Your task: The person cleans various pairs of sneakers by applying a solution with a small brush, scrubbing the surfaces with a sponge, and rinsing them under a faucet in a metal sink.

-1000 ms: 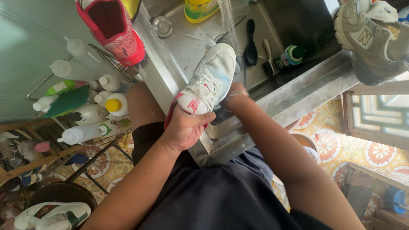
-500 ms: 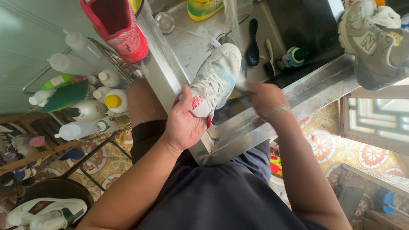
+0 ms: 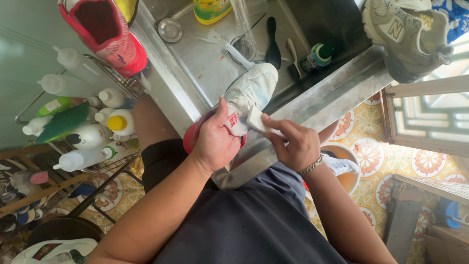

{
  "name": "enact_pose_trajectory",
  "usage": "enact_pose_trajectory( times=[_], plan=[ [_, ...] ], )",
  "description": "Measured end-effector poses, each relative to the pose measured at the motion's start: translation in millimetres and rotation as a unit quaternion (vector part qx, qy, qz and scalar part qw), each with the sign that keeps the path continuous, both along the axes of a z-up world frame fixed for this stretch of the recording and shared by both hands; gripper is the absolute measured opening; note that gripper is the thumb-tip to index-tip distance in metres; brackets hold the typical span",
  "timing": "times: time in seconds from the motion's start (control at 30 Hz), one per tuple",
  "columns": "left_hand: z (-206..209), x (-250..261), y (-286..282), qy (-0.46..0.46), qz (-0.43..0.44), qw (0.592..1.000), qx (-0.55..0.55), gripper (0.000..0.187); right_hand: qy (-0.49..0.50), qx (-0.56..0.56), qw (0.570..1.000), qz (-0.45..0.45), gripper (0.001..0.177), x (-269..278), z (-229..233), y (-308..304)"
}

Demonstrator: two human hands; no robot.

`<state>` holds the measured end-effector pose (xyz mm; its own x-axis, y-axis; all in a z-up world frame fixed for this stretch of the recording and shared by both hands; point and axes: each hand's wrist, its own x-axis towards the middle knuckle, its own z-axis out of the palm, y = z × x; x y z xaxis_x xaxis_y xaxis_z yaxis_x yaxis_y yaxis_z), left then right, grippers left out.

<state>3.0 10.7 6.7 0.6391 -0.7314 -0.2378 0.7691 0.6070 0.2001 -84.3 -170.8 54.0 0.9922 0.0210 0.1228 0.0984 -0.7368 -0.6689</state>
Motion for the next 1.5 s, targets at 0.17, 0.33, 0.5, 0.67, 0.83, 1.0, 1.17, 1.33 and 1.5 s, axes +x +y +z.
enact_pose_trajectory(
  times=[0.17,0.33,0.5,0.67,0.83,1.0,1.17,1.33,1.5],
  plan=[
    [-1,7,4,0.038,-0.046,0.995,-0.08,0.069,-0.065,-0.006,0.995,0.07,0.041,-8,4,11],
    [-2,7,-2,0.024,-0.023,0.999,-0.002,0.068,-0.064,-0.027,0.997,0.036,0.042,5,-3,2],
    [-8,4,1,0.031,-0.03,0.999,-0.006,0.066,-0.069,-0.005,0.996,0.062,0.044,7,-5,-8],
    [-20,4,9,0.047,-0.07,0.994,-0.065,0.067,-0.051,-0.023,0.994,0.096,0.042,-2,-1,3],
    [-11,3,7,0.051,-0.014,0.998,-0.014,0.055,-0.065,-0.007,0.996,0.054,0.046,16,-3,-12],
    [-1,4,11,0.05,-0.032,0.998,0.035,0.057,-0.042,-0.015,0.995,0.085,0.045,4,-8,-3],
    [-19,0,11,0.03,-0.009,0.999,0.001,0.047,-0.02,-0.016,1.0,0.01,0.054,16,-17,-18],
    [-23,-4,14,0.056,-0.027,0.998,0.019,0.049,-0.047,-0.018,0.998,-0.023,0.035,17,-24,-23],
    [-24,-5,13,-0.001,-0.013,1.0,-0.02,0.045,-0.015,-0.028,0.999,0.01,0.044,13,-17,-14]
  ],
)
